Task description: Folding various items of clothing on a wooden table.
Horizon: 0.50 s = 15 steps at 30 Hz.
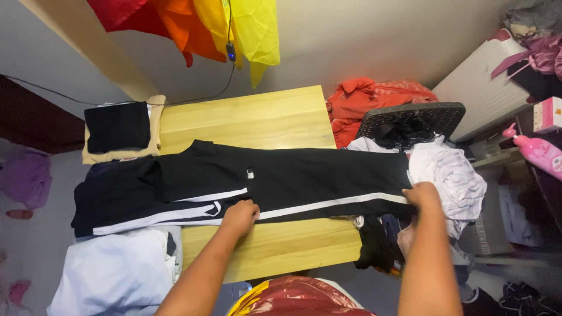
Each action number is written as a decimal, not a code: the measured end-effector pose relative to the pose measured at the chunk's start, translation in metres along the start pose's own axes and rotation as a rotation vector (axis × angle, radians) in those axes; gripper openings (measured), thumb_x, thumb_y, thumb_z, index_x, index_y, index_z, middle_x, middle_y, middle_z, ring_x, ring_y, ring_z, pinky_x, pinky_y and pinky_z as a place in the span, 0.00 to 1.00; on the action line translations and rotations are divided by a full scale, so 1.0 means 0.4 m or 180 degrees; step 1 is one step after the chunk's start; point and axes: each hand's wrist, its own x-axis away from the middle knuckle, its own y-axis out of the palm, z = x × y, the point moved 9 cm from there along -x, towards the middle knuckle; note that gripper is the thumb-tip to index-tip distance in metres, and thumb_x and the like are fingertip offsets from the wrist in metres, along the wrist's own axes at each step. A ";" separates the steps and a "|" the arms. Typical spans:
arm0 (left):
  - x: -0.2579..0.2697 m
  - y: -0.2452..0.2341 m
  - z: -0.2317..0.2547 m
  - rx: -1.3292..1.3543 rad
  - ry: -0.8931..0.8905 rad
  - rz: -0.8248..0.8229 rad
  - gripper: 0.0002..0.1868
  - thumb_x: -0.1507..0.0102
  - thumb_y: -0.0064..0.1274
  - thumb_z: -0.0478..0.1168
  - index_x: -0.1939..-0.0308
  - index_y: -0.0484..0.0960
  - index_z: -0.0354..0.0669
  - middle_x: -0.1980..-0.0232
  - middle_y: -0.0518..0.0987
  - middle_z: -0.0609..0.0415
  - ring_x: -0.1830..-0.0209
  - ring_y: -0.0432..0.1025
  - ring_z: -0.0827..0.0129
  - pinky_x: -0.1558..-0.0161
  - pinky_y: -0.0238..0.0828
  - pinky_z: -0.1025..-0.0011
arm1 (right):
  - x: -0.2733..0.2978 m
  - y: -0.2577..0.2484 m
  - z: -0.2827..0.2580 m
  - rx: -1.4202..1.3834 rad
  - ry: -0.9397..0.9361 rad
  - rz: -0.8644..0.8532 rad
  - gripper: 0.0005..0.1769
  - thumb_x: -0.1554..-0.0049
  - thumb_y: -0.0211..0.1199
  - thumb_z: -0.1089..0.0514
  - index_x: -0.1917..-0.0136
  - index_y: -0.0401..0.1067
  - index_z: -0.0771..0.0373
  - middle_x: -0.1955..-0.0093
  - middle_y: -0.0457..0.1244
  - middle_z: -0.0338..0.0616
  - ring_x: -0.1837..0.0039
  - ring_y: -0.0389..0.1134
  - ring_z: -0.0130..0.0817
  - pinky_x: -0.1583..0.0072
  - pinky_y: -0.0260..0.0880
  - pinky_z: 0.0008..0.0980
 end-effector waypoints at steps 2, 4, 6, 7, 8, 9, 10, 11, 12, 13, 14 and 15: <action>0.015 -0.048 0.021 0.0005 0.0053 0.0051 0.01 0.42 0.59 0.38 0.68 0.82 0.51 0.58 0.78 0.57 0.52 0.73 0.58 0.53 0.73 0.59 | -0.071 0.003 0.099 0.0008 -0.0081 -0.0207 0.26 0.48 0.74 0.39 0.54 0.83 0.66 0.54 0.73 0.56 0.48 0.74 0.53 0.40 0.73 0.55; 0.030 -0.076 0.033 0.0017 0.0089 0.0097 0.02 0.44 0.60 0.39 0.69 0.82 0.50 0.58 0.77 0.56 0.51 0.72 0.56 0.53 0.73 0.59 | -0.044 -0.023 0.105 0.0029 -0.0174 -0.0424 0.28 0.48 0.74 0.37 0.56 0.83 0.66 0.55 0.74 0.58 0.48 0.76 0.55 0.41 0.76 0.56; 0.036 -0.095 0.029 0.0178 0.0079 0.0197 0.22 0.52 0.64 0.39 0.53 0.80 0.47 0.53 0.77 0.53 0.51 0.71 0.52 0.54 0.70 0.56 | 0.077 -0.099 0.064 0.0083 0.0402 -0.0339 0.21 0.46 0.70 0.40 0.54 0.81 0.60 0.53 0.73 0.54 0.44 0.72 0.55 0.36 0.60 0.66; 0.030 -0.075 0.020 0.0182 0.0076 0.0210 0.22 0.52 0.64 0.39 0.53 0.80 0.47 0.53 0.77 0.53 0.51 0.71 0.52 0.54 0.70 0.56 | 0.130 -0.108 0.019 0.0086 0.0392 -0.0330 0.21 0.46 0.70 0.40 0.54 0.81 0.60 0.53 0.73 0.54 0.44 0.72 0.55 0.36 0.60 0.66; 0.023 -0.044 0.005 -0.0154 0.0000 0.0074 0.13 0.45 0.60 0.39 0.57 0.81 0.49 0.53 0.78 0.55 0.49 0.72 0.55 0.50 0.70 0.57 | 0.183 -0.150 -0.024 0.0102 0.0404 0.0147 0.17 0.46 0.69 0.44 0.52 0.82 0.57 0.50 0.73 0.52 0.42 0.71 0.54 0.34 0.58 0.64; 0.017 -0.014 -0.011 -0.0485 -0.0087 -0.0059 0.04 0.39 0.56 0.39 0.60 0.83 0.50 0.53 0.80 0.57 0.46 0.73 0.57 0.47 0.70 0.58 | 0.238 -0.193 -0.073 0.0124 0.0398 0.0625 0.14 0.45 0.68 0.47 0.50 0.82 0.55 0.47 0.72 0.50 0.40 0.70 0.52 0.32 0.56 0.63; 0.012 -0.022 -0.006 -0.0474 -0.0102 -0.0041 0.04 0.39 0.56 0.39 0.60 0.83 0.50 0.53 0.80 0.57 0.46 0.73 0.57 0.47 0.70 0.58 | 0.251 -0.181 -0.086 0.0133 0.0375 0.0635 0.14 0.45 0.68 0.47 0.50 0.82 0.55 0.47 0.72 0.50 0.40 0.70 0.52 0.32 0.56 0.63; 0.016 -0.012 -0.004 -0.0397 -0.0063 -0.0300 0.05 0.40 0.57 0.41 0.60 0.83 0.50 0.52 0.80 0.56 0.45 0.73 0.56 0.47 0.70 0.57 | 0.276 -0.194 -0.133 0.0225 -0.0067 0.1137 0.14 0.45 0.65 0.50 0.47 0.81 0.54 0.44 0.72 0.50 0.37 0.69 0.52 0.31 0.58 0.60; 0.022 -0.001 -0.003 -0.0318 -0.0023 -0.0558 0.07 0.40 0.58 0.43 0.59 0.83 0.50 0.51 0.80 0.55 0.45 0.72 0.56 0.46 0.69 0.56 | 0.311 -0.203 -0.181 0.0312 -0.0512 0.1638 0.15 0.45 0.62 0.54 0.45 0.81 0.53 0.41 0.71 0.49 0.35 0.67 0.51 0.31 0.60 0.57; 0.027 -0.008 -0.006 -0.0314 -0.0057 -0.0548 0.07 0.40 0.58 0.43 0.59 0.83 0.50 0.51 0.80 0.55 0.45 0.72 0.56 0.46 0.69 0.56 | 0.292 -0.179 -0.198 0.0311 -0.0547 0.1628 0.15 0.45 0.62 0.54 0.45 0.81 0.53 0.41 0.71 0.49 0.35 0.67 0.51 0.31 0.60 0.57; 0.032 -0.011 -0.008 -0.0287 -0.0063 -0.0591 0.09 0.43 0.60 0.43 0.60 0.84 0.51 0.51 0.80 0.55 0.45 0.73 0.56 0.46 0.70 0.58 | 0.265 -0.131 -0.222 0.0516 -0.0638 0.1264 0.18 0.44 0.60 0.53 0.41 0.79 0.52 0.37 0.68 0.49 0.32 0.65 0.52 0.31 0.59 0.57; 0.038 -0.015 -0.008 -0.0255 -0.0070 -0.0629 0.10 0.46 0.61 0.43 0.60 0.84 0.51 0.52 0.81 0.55 0.45 0.73 0.57 0.46 0.71 0.59 | 0.240 -0.084 -0.246 0.0725 -0.0728 0.0904 0.20 0.43 0.58 0.51 0.38 0.77 0.52 0.34 0.66 0.50 0.30 0.64 0.53 0.31 0.59 0.57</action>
